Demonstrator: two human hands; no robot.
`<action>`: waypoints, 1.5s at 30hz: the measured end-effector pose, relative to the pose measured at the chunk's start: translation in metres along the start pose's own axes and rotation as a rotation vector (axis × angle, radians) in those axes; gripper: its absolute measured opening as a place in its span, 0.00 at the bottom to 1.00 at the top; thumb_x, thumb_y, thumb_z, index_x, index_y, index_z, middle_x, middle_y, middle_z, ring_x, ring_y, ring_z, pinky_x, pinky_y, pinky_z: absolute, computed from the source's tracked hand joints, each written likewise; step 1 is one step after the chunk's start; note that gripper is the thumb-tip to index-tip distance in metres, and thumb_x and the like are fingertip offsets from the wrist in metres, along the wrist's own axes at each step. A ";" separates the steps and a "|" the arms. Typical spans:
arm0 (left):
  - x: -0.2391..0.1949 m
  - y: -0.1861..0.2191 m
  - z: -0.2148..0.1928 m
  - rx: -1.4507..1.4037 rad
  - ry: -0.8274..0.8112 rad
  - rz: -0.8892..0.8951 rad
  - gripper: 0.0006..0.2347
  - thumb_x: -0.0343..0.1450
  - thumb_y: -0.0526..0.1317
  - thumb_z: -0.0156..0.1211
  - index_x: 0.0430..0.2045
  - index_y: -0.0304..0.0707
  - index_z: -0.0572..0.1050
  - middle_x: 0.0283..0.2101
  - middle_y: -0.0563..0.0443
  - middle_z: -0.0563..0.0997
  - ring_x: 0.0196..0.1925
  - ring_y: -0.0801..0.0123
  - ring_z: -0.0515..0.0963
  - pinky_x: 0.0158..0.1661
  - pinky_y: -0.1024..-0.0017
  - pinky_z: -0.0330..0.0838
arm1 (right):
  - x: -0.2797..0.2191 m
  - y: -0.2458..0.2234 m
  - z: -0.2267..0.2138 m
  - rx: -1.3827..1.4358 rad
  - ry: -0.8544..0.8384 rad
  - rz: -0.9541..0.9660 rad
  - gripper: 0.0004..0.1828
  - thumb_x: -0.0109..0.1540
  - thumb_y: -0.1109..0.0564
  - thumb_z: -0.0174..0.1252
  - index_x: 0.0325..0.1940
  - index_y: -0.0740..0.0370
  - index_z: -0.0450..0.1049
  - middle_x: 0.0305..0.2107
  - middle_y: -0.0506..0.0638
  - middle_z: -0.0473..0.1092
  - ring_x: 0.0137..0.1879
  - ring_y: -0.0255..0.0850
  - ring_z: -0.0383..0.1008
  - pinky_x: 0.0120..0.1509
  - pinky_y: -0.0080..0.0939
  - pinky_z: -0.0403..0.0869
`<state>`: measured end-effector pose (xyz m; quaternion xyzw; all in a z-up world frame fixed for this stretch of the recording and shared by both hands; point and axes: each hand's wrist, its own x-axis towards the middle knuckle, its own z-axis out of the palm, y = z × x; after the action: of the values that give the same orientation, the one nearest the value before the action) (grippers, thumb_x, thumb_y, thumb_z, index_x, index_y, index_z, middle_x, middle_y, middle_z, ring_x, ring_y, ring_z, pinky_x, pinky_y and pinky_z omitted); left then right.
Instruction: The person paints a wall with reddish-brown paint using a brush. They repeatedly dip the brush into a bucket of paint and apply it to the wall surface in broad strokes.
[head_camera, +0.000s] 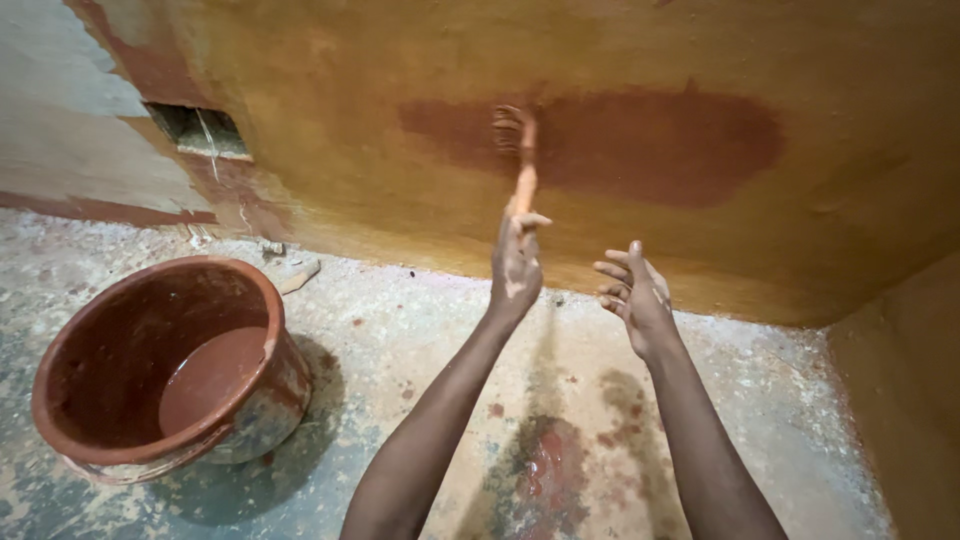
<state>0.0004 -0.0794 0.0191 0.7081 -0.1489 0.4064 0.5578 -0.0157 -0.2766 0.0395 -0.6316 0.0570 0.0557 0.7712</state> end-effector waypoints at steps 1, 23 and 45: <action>-0.003 0.005 0.002 0.018 -0.014 0.025 0.09 0.80 0.29 0.40 0.48 0.39 0.71 0.69 0.29 0.67 0.75 0.42 0.66 0.70 0.52 0.64 | 0.000 -0.001 0.003 0.000 -0.023 -0.001 0.31 0.68 0.33 0.47 0.59 0.62 0.70 0.43 0.52 0.75 0.34 0.33 0.71 0.38 0.35 0.74; -0.027 0.022 0.005 0.043 -0.427 -0.228 0.20 0.76 0.44 0.57 0.60 0.34 0.65 0.56 0.32 0.74 0.56 0.46 0.76 0.55 0.57 0.71 | 0.016 -0.002 -0.050 -0.126 0.278 -0.530 0.28 0.74 0.53 0.57 0.75 0.61 0.58 0.43 0.51 0.66 0.44 0.35 0.69 0.43 0.35 0.73; -0.116 -0.128 0.028 0.024 -0.311 -0.575 0.19 0.76 0.51 0.53 0.50 0.33 0.70 0.49 0.40 0.80 0.57 0.58 0.78 0.57 0.63 0.70 | 0.055 0.119 -0.129 -1.261 0.335 -0.111 0.29 0.64 0.56 0.53 0.71 0.42 0.67 0.48 0.62 0.75 0.53 0.62 0.75 0.55 0.61 0.74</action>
<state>0.0242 -0.0900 -0.1545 0.7814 -0.0214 0.1208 0.6119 0.0181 -0.3791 -0.1095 -0.9649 0.1003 -0.0605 0.2351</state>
